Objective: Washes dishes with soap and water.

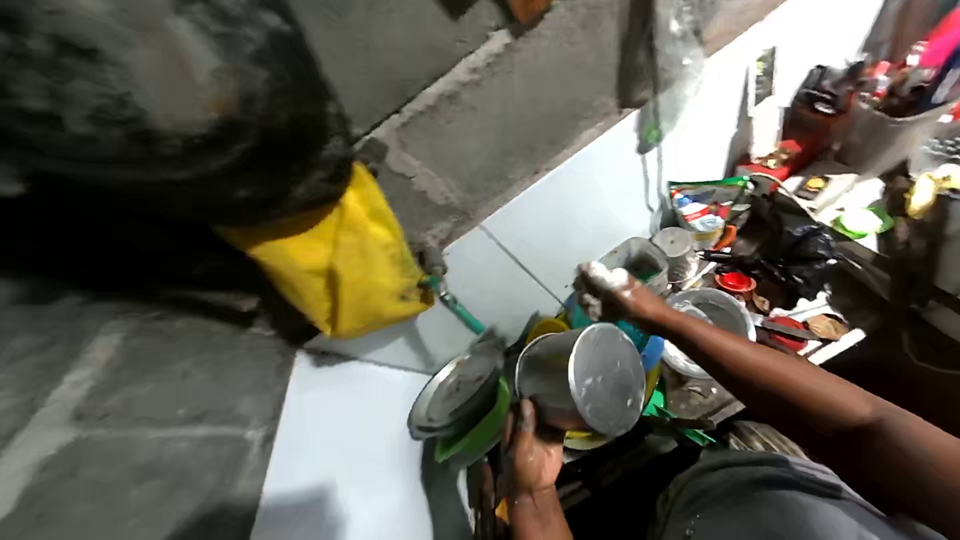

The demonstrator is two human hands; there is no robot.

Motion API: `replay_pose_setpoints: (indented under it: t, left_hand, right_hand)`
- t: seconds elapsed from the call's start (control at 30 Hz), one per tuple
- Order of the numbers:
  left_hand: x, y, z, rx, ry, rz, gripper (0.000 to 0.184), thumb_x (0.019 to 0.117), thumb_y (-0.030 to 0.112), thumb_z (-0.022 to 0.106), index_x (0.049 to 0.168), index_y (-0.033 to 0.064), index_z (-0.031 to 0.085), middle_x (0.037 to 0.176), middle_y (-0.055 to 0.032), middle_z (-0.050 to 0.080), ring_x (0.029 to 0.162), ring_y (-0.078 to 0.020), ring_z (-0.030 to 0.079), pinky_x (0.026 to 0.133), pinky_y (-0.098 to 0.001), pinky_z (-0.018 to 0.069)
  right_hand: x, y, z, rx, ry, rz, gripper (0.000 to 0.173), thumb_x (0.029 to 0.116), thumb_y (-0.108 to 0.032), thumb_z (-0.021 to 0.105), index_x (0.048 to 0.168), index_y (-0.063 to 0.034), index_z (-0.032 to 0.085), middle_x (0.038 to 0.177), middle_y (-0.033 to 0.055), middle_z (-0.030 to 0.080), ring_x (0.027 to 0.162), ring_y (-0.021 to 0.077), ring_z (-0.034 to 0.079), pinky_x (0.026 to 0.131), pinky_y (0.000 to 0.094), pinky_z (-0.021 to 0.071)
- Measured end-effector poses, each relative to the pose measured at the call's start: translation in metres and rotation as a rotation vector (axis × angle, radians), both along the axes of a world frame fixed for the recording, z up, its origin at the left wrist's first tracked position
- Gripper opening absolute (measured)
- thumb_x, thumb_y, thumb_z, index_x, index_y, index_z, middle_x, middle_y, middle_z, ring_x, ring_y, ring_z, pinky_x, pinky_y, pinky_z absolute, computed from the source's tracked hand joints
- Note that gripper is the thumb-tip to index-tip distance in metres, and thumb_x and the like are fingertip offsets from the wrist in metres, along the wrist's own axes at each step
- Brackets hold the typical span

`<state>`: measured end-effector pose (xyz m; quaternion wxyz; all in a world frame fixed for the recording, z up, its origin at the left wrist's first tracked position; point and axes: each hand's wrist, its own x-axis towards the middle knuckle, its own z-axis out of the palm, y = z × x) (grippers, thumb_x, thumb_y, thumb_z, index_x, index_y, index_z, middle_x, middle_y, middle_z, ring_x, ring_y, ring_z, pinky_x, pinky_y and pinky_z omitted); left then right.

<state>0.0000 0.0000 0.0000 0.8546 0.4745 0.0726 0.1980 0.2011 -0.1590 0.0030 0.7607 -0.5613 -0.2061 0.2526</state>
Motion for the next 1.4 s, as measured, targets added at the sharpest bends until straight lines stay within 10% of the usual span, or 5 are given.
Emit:
replay_pose_setpoints:
  t: [0.23, 0.4, 1.07, 1.23, 1.4]
  left_hand:
    - [-0.009, -0.009, 0.017, 0.346, 0.054, 0.179, 0.049, 0.0998, 0.008, 0.050, 0.145, -0.0037, 0.036, 0.127, -0.0041, 0.063, 0.112, -0.0093, 0.065, 0.098, -0.0329, 0.0568]
    - [0.000, -0.037, 0.005, 0.779, 0.216, 0.356, 0.037, 0.0954, 0.000, 0.047, 0.126, -0.0199, 0.052, 0.121, -0.0231, 0.063, 0.113, -0.0093, 0.061, 0.100, -0.0255, 0.0488]
    - [-0.023, -0.014, -0.024, 0.864, -0.037, 0.446, 0.036, 0.0981, 0.010, 0.055, 0.114, -0.0221, 0.061, 0.110, -0.0154, 0.071, 0.105, 0.0048, 0.063, 0.097, -0.0146, 0.0490]
    - [-0.030, -0.016, -0.032, 0.505, -0.081, 0.440, 0.029, 0.0989, 0.030, 0.063, 0.114, 0.0069, 0.070, 0.107, 0.0108, 0.073, 0.101, 0.0009, 0.067, 0.092, -0.0247, 0.0566]
    - [-0.013, -0.022, -0.007, -0.197, -0.216, 0.475, 0.020, 0.1056, 0.023, 0.047, 0.120, 0.0129, 0.057, 0.102, 0.0036, 0.073, 0.097, -0.0094, 0.071, 0.087, -0.0319, 0.0604]
  right_hand:
    - [-0.041, -0.018, 0.058, -0.122, -0.763, -0.226, 0.034, 0.0895, -0.021, 0.071, 0.113, 0.0022, 0.067, 0.094, 0.0097, 0.072, 0.084, 0.0131, 0.070, 0.076, 0.0339, 0.0612]
    - [-0.079, 0.032, 0.022, -0.319, -1.280, -0.193, 0.027, 0.0934, -0.025, 0.070, 0.116, -0.0132, 0.076, 0.127, 0.0113, 0.072, 0.121, 0.0321, 0.067, 0.101, 0.0532, 0.0542]
    - [-0.038, 0.059, 0.053, -0.712, -0.724, 0.221, 0.034, 0.0946, -0.018, 0.070, 0.120, 0.0049, 0.067, 0.114, 0.0269, 0.068, 0.109, 0.0418, 0.065, 0.097, 0.0623, 0.0492]
    - [-0.041, 0.032, 0.053, -0.514, -0.535, 0.313, 0.033, 0.0960, -0.001, 0.062, 0.129, 0.0056, 0.061, 0.112, 0.0164, 0.067, 0.102, 0.0178, 0.064, 0.095, 0.0364, 0.0523]
    - [-0.064, 0.045, 0.011, 0.011, 0.188, -0.010, 0.039, 0.1129, -0.023, 0.028, 0.134, 0.0009, 0.051, 0.108, 0.0070, 0.066, 0.095, 0.0065, 0.065, 0.083, 0.0257, 0.0564]
